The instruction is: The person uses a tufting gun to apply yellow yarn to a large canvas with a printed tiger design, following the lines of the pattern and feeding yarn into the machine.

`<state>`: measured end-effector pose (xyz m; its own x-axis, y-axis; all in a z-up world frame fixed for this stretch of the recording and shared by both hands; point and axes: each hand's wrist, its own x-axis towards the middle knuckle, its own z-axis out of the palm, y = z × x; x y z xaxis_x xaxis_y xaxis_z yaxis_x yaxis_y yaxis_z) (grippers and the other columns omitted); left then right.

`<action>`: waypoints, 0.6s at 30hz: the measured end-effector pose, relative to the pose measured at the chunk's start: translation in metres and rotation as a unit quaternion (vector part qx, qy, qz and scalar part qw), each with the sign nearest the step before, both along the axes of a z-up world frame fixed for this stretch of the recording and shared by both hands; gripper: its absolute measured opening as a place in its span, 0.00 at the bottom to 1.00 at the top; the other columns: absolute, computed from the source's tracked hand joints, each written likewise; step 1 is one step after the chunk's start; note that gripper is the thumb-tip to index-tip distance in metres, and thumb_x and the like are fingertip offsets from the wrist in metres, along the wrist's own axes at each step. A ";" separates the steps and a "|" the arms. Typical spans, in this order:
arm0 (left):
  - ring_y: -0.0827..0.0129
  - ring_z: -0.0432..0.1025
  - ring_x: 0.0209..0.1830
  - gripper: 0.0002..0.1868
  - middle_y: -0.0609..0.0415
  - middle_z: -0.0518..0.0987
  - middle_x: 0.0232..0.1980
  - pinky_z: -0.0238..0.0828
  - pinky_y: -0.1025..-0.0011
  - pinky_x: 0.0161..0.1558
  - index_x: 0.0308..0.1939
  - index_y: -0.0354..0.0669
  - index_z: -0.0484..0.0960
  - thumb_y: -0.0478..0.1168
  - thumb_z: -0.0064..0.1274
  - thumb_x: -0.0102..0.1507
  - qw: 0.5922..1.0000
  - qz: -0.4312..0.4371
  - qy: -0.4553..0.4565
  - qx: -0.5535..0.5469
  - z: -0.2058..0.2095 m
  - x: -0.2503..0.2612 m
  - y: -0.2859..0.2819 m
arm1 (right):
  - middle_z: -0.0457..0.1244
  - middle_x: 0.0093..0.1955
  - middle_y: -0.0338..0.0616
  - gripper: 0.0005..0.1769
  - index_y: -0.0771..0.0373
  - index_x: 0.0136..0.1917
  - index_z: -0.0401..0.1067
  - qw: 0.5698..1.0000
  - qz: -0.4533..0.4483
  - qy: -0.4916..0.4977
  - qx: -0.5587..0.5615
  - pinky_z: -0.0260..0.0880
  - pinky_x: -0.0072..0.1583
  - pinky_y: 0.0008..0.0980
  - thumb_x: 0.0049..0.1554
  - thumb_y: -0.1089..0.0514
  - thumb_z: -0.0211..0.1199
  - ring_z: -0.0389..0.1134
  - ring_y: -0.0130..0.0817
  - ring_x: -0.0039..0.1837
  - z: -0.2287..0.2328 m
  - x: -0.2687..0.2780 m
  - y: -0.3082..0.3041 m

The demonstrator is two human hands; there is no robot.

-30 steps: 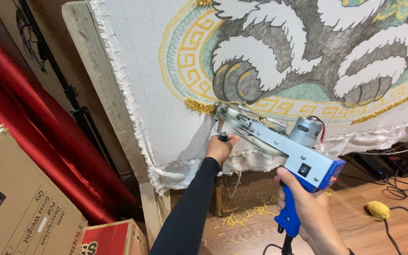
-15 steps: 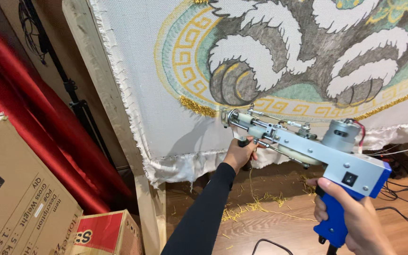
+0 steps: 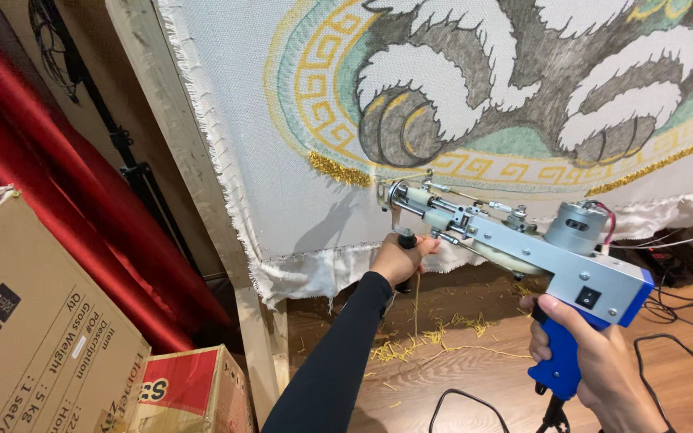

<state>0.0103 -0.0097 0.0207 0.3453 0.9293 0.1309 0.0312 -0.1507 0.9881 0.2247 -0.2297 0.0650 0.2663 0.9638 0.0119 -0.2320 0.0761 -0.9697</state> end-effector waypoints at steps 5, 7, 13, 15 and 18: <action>0.77 0.70 0.20 0.14 0.51 0.84 0.33 0.71 0.74 0.26 0.42 0.38 0.90 0.46 0.61 0.65 0.999 0.028 0.044 -0.005 0.010 -0.007 -0.011 | 0.57 0.26 0.48 0.22 0.77 0.50 0.72 1.000 -0.017 -0.006 -0.010 0.58 0.32 0.35 0.57 0.51 0.62 0.58 0.35 0.27 0.000 -0.001 0.002; 0.78 0.66 0.19 0.13 0.54 0.85 0.34 0.67 0.74 0.26 0.42 0.42 0.89 0.48 0.58 0.66 0.998 0.015 -0.029 -0.060 0.010 -0.009 -0.015 | 0.57 0.26 0.47 0.22 0.76 0.51 0.73 0.999 -0.025 -0.010 -0.027 0.58 0.32 0.36 0.57 0.51 0.62 0.57 0.35 0.27 0.000 -0.005 0.004; 0.80 0.66 0.19 0.13 0.61 0.87 0.37 0.67 0.75 0.25 0.44 0.45 0.89 0.48 0.56 0.64 0.999 -0.001 -0.006 -0.050 0.005 -0.014 -0.007 | 0.57 0.26 0.47 0.22 0.76 0.51 0.73 0.999 -0.014 -0.013 -0.027 0.58 0.32 0.35 0.57 0.51 0.61 0.57 0.35 0.27 -0.010 -0.003 0.010; 0.81 0.70 0.20 0.15 0.58 0.87 0.37 0.69 0.76 0.27 0.45 0.42 0.90 0.48 0.58 0.64 0.998 0.005 0.051 -0.036 0.004 -0.015 -0.006 | 0.57 0.26 0.47 0.21 0.76 0.51 0.73 1.000 0.002 -0.015 -0.012 0.59 0.32 0.35 0.57 0.52 0.61 0.58 0.35 0.27 -0.012 0.003 0.010; 0.81 0.74 0.20 0.17 0.50 0.86 0.36 0.72 0.77 0.29 0.45 0.36 0.90 0.49 0.63 0.65 0.991 0.027 0.128 -0.035 0.005 -0.017 -0.008 | 0.58 0.26 0.46 0.20 0.75 0.51 0.73 1.000 0.014 -0.018 0.007 0.60 0.33 0.35 0.58 0.53 0.60 0.58 0.34 0.28 -0.013 0.004 0.008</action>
